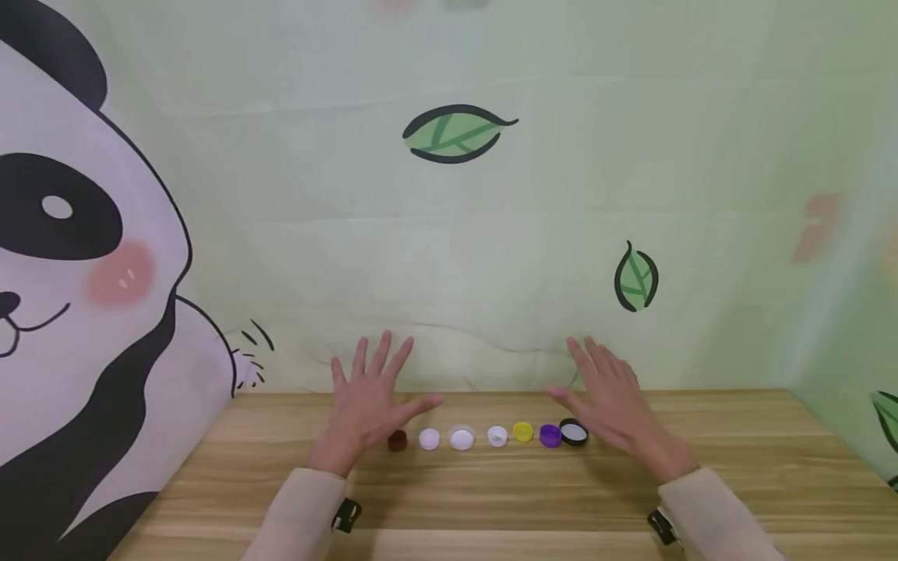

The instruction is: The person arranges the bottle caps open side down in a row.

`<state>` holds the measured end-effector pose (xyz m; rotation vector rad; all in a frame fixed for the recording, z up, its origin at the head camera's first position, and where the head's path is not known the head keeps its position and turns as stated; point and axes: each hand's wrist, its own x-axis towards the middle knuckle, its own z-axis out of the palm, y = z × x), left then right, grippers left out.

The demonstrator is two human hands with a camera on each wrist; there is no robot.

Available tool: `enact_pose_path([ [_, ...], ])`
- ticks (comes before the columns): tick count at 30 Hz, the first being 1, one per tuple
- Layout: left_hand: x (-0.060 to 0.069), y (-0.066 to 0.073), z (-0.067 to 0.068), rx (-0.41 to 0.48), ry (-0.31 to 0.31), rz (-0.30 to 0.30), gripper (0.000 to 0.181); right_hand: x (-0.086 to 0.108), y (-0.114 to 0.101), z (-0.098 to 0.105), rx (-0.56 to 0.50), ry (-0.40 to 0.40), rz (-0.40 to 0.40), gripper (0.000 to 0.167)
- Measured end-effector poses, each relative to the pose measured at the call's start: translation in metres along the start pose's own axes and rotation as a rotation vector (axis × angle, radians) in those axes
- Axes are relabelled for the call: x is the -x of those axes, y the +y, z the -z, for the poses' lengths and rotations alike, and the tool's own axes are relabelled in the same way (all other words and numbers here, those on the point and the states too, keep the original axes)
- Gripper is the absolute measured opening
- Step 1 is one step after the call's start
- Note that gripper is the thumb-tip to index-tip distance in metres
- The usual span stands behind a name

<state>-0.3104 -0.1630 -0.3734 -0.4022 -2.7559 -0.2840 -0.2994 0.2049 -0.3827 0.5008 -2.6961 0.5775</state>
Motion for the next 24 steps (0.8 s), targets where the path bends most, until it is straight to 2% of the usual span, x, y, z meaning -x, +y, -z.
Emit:
enact_pose_path([
  [11,0.005,-0.014,0.001,0.054,0.083,-0.007,0.097,-0.015,-0.018,-0.008,-0.122,0.057,0.045,0.082],
  [16,0.01,-0.022,0.001,0.095,0.074,0.008,0.095,-0.018,-0.031,-0.009,-0.211,0.041,0.018,0.081],
  [24,0.02,-0.034,0.0,0.161,0.073,0.042,0.094,-0.023,-0.051,-0.019,-0.336,0.006,0.019,0.08],
])
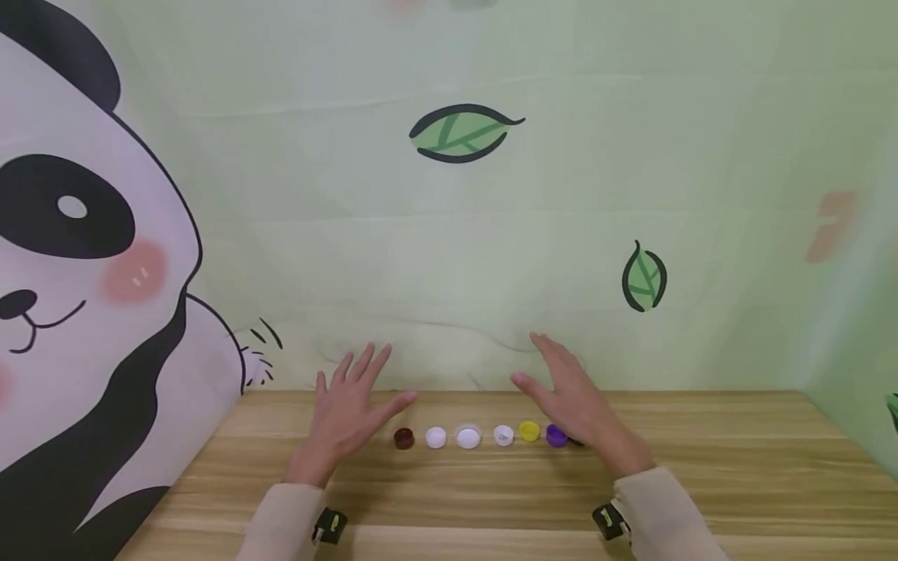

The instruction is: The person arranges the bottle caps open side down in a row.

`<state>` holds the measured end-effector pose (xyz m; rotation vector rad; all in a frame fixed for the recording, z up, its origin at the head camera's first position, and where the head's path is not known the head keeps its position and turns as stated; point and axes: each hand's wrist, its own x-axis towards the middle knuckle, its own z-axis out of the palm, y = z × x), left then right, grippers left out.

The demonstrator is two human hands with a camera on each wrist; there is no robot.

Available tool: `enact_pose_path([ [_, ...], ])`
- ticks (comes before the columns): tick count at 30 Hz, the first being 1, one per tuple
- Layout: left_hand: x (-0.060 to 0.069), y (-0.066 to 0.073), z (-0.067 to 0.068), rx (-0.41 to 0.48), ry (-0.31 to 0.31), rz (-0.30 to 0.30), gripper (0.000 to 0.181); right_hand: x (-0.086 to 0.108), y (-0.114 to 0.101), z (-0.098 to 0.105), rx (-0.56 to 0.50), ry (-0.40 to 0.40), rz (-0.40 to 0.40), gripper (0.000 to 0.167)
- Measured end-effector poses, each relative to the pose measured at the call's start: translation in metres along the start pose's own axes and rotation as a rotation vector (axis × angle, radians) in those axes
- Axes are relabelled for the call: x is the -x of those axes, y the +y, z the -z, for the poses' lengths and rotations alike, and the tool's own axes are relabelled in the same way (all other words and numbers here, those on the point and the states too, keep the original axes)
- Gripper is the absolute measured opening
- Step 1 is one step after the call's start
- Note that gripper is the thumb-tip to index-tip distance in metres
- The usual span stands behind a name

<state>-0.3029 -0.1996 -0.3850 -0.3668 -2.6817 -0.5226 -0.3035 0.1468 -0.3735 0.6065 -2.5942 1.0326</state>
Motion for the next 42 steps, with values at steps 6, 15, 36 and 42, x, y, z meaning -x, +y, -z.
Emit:
enact_pose_path([
  [6,0.002,-0.004,0.0,0.022,0.007,0.005,0.093,-0.004,-0.009,-0.015,-0.082,-0.047,-0.057,0.079],
  [15,0.006,-0.01,0.001,0.08,0.012,0.023,0.091,-0.009,-0.022,-0.037,-0.181,-0.072,-0.043,0.074],
  [36,0.013,-0.024,-0.006,0.133,-0.012,-0.029,0.074,-0.019,-0.046,-0.081,-0.334,-0.101,-0.071,0.068],
  [42,0.014,-0.028,-0.011,0.276,-0.067,0.021,0.074,-0.023,-0.05,-0.092,-0.323,-0.115,-0.069,0.069],
])
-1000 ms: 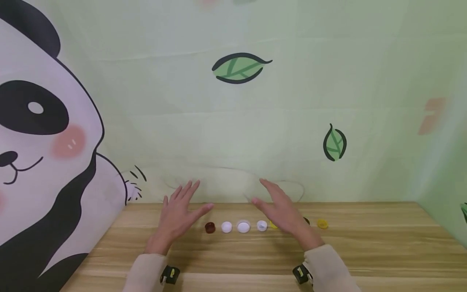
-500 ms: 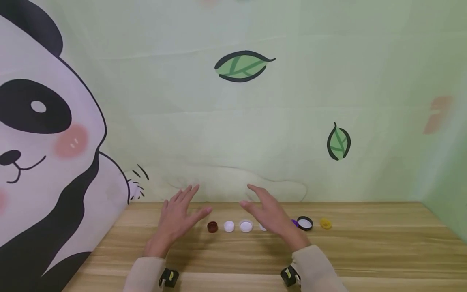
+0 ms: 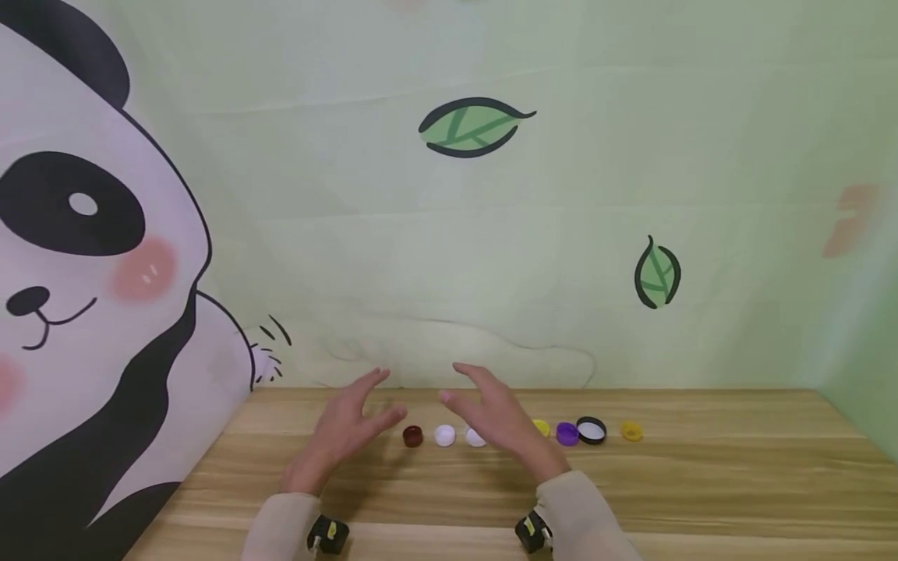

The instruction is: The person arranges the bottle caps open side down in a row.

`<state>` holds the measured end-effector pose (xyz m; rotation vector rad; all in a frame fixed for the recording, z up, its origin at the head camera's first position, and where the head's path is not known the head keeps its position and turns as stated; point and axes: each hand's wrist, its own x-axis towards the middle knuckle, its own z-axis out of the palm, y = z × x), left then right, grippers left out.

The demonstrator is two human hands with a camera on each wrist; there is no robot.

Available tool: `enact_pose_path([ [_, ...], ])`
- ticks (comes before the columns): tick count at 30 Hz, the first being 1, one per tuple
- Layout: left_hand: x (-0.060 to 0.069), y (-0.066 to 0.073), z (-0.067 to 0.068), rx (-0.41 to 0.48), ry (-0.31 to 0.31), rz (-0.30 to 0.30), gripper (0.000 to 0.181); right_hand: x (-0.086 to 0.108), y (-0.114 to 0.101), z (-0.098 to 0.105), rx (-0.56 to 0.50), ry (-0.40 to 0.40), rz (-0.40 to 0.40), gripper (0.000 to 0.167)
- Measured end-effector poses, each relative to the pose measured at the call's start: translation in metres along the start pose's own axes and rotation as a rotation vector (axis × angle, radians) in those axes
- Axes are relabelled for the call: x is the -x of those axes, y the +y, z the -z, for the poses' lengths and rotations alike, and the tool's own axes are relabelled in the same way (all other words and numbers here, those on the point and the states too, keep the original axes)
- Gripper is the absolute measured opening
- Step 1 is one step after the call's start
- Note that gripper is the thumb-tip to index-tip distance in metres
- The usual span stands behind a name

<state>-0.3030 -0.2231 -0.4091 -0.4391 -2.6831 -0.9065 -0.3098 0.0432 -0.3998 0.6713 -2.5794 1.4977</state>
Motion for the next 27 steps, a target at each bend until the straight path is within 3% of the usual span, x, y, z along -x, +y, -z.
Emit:
enact_pose_path([
  [4,-0.001,-0.003,-0.003,0.047,-0.025,0.027,0.072,-0.003,0.002,-0.006,0.027,-0.016,0.018,0.069],
  [12,0.001,-0.009,-0.004,0.075,-0.014,0.062,0.068,-0.009,0.006,-0.016,0.057,-0.089,0.033,0.066],
  [23,0.001,-0.015,-0.012,0.112,-0.012,0.043,0.069,-0.02,0.009,-0.033,0.062,-0.209,0.071,0.064],
  [27,0.0,-0.015,-0.013,0.131,-0.034,0.072,0.068,-0.024,0.009,-0.039,0.049,-0.269,0.071,0.066],
])
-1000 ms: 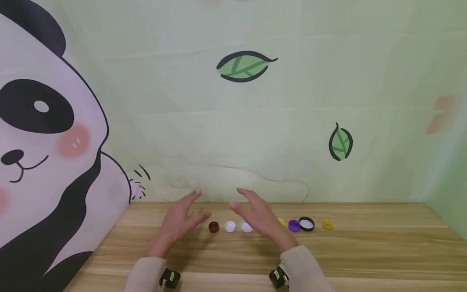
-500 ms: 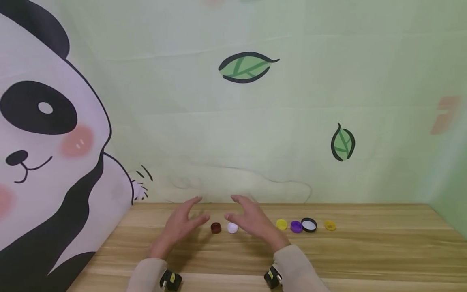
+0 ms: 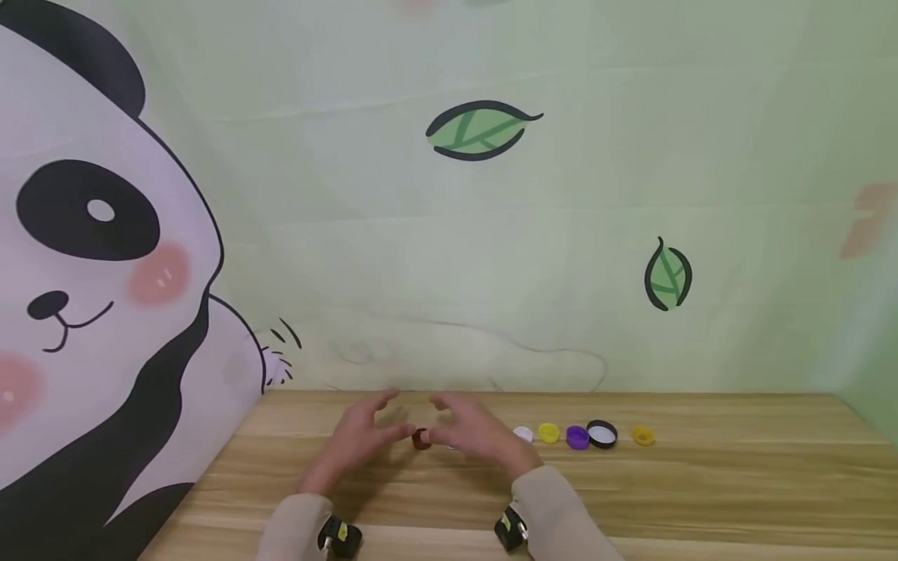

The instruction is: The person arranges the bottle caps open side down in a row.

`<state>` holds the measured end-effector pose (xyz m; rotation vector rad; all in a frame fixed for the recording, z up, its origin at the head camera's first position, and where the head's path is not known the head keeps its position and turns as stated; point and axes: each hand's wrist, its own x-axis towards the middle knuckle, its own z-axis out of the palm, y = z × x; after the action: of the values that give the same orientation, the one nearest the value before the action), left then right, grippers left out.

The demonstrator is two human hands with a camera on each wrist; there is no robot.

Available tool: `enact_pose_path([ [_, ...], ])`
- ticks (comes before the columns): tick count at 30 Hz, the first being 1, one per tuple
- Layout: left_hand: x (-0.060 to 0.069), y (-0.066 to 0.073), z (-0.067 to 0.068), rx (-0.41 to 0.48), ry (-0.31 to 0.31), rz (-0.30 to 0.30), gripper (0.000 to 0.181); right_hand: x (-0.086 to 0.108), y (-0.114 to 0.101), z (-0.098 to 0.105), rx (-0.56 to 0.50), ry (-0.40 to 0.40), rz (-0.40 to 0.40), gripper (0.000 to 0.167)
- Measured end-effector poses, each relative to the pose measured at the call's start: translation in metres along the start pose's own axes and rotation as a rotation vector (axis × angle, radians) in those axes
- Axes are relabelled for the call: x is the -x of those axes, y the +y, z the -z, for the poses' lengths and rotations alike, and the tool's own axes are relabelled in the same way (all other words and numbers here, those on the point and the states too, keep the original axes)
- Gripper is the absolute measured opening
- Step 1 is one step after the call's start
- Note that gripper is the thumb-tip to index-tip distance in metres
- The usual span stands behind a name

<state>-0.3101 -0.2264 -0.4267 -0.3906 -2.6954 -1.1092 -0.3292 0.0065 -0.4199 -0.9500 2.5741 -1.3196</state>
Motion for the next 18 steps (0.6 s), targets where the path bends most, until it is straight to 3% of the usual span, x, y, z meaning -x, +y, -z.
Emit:
enact_pose_path([
  [10,-0.0028,-0.0008,-0.0047,0.098,-0.044,0.046,0.067,-0.0062,0.002,-0.0018,-0.028,0.02,0.008,0.05],
  [18,0.0004,0.0014,-0.008,0.103,-0.1,0.028,0.06,-0.0076,0.0083,-0.0051,-0.001,0.001,-0.002,0.039],
])
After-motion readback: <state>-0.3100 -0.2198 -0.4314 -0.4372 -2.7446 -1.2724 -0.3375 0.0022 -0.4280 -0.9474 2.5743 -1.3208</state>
